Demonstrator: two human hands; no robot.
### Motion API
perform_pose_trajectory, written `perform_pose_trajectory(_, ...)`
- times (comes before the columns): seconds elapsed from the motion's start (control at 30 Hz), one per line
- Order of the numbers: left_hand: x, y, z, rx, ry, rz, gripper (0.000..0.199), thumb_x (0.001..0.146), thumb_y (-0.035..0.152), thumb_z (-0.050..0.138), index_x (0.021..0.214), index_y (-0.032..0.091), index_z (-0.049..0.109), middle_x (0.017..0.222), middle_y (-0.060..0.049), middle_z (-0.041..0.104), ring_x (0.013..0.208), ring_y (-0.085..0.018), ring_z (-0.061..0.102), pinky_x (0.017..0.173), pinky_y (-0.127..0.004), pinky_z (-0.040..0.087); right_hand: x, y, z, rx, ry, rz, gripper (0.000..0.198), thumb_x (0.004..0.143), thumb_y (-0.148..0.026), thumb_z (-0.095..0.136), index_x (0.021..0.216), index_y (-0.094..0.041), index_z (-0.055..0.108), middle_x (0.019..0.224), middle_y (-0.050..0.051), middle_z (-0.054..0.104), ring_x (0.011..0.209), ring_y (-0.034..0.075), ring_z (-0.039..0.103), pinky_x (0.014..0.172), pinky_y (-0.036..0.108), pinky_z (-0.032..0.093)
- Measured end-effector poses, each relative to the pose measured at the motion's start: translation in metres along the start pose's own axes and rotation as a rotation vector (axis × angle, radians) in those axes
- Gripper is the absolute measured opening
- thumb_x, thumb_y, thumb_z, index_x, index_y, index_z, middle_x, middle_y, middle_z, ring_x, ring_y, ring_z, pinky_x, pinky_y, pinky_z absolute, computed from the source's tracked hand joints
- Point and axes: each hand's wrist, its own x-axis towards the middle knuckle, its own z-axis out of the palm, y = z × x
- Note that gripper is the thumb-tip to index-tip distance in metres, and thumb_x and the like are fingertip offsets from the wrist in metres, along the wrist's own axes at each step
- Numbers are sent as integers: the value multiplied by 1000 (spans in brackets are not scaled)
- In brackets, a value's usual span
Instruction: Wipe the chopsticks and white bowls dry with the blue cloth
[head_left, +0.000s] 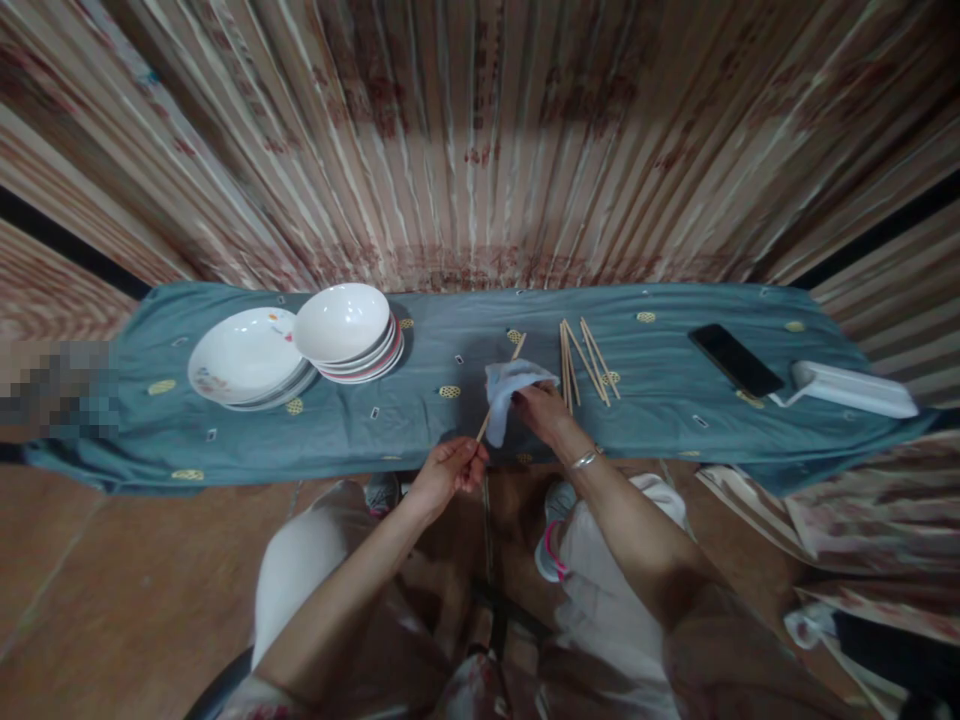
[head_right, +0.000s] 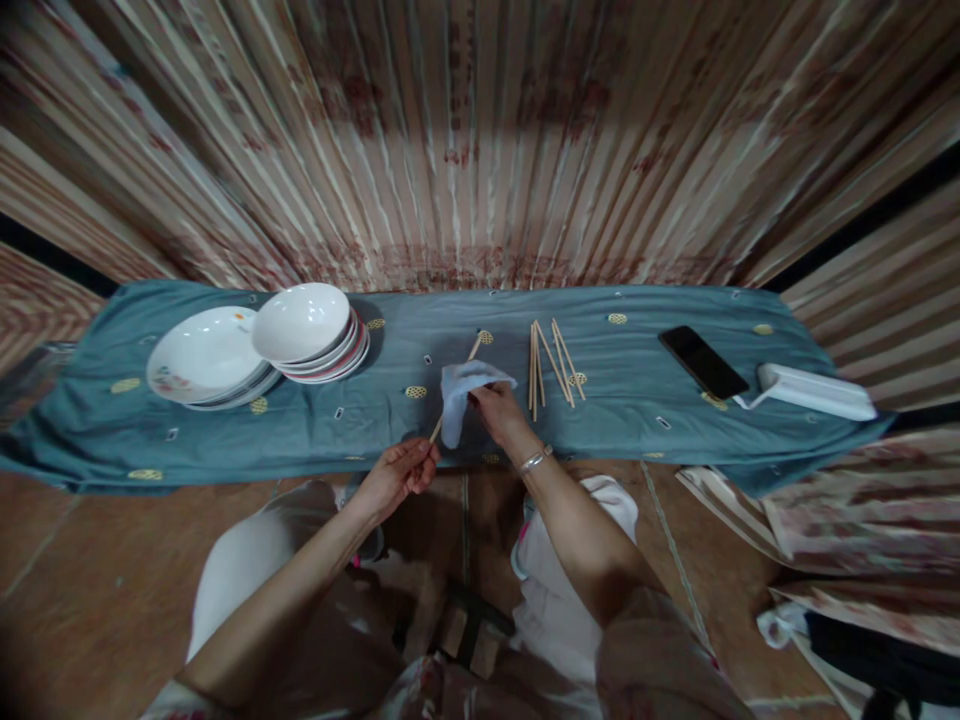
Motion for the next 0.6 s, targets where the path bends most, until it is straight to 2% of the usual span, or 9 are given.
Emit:
perform_pose_trajectory(0.23, 3, 2, -2, -17, 41, 57, 43, 65, 53, 74, 71, 12, 62, 49, 1, 56, 39, -6, 42, 42, -21, 29, -19, 17, 20, -10, -155, 76, 32, 60, -46, 73, 55, -21, 54, 54, -3, 58, 64, 15, 58, 58, 26, 47)
perform_pose_trajectory(0.4, 6, 4, -7, 130, 48, 86, 46, 67, 60, 70, 68, 15, 61, 55, -2, 63, 42, -9, 49, 44, -23, 33, -19, 12, 19, -35, -175, 45, 32, 59, -46, 76, 54, -21, 56, 53, -4, 57, 65, 14, 58, 61, 25, 47)
perform_pose_trajectory(0.5, 10, 10, -16, 272, 148, 187, 44, 68, 60, 68, 62, 16, 61, 51, 1, 59, 44, -10, 49, 47, -23, 35, -20, 9, 18, -96, -188, -29, 32, 62, -47, 75, 54, -21, 57, 54, -3, 58, 67, 15, 59, 64, 26, 48)
perform_pose_trajectory(0.6, 15, 16, -23, 284, 295, 321, 34, 68, 50, 72, 71, 17, 68, 49, 4, 55, 48, -9, 46, 52, -23, 36, -23, 6, 19, -142, -244, -48, 31, 66, -48, 74, 56, -22, 60, 55, -2, 58, 67, 16, 59, 64, 28, 49)
